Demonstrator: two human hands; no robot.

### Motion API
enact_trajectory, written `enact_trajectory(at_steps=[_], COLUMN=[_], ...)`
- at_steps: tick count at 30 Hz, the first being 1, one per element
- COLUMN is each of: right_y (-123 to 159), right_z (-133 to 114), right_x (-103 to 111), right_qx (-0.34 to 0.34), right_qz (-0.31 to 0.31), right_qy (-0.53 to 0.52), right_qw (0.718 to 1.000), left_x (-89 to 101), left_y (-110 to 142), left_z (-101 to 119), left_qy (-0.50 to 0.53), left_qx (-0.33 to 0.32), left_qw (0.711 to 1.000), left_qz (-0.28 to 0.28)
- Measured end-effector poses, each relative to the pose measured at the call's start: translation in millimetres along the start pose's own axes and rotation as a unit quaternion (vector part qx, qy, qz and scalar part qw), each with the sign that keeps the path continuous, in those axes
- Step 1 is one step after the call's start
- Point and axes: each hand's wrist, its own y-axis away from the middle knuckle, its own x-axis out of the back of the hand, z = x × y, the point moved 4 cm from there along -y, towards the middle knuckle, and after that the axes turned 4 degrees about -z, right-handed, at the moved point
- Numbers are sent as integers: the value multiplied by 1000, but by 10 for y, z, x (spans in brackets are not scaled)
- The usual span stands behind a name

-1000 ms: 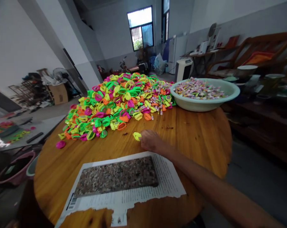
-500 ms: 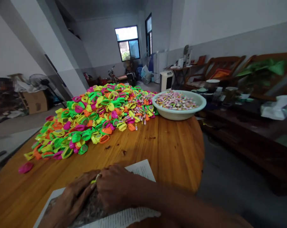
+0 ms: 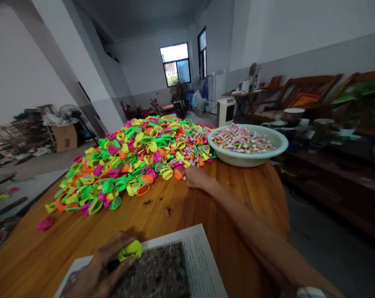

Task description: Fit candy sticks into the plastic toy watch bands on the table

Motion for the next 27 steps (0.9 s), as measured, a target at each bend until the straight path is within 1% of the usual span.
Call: enact_trajectory(at_steps=[3, 5, 7, 9, 11, 13, 15, 17, 18, 20, 22, 27], right_y=[87, 183, 304, 447, 621, 853, 1130, 1363, 1441, 1520, 1523, 1465], right_z=[-71, -122, -204, -350, -579, -899, -1257, -1577, -1709, -1905, -2015, -2104], right_x=[31, 26, -10, -67, -111, -116, -84, -99, -127, -191, -246, -331], right_qx=[15, 28, 40, 53, 75, 134, 214, 257, 266, 269, 266, 245], right_qz=[6, 8, -3, -18, -17, 2, 38, 40, 34, 31, 40, 63], right_qy=[35, 46, 43, 25, -4, -57, -140, -170, -168, -156, -146, -165], right_qw=[999, 999, 998, 998, 997, 989, 966, 950, 949, 950, 952, 953], left_x=[5, 33, 83, 147, 210, 236, 242, 239, 233, 218, 195, 122], left_y=[84, 162, 234, 273, 271, 256, 256, 271, 281, 300, 319, 376], left_z=[-146, -239, -255, -199, -149, -131, -131, -134, -135, -145, -168, -239], left_qy=[-17, -34, -21, 32, 73, 98, 109, 114, 114, 116, 118, 112], left_qx=[0, 24, 48, 52, 54, 55, 56, 52, 48, 36, 30, 45], left_qw=[999, 999, 999, 997, 994, 991, 990, 990, 991, 991, 991, 992], left_qz=[34, 34, -4, -48, -60, -67, -64, -58, -57, -54, -48, -44])
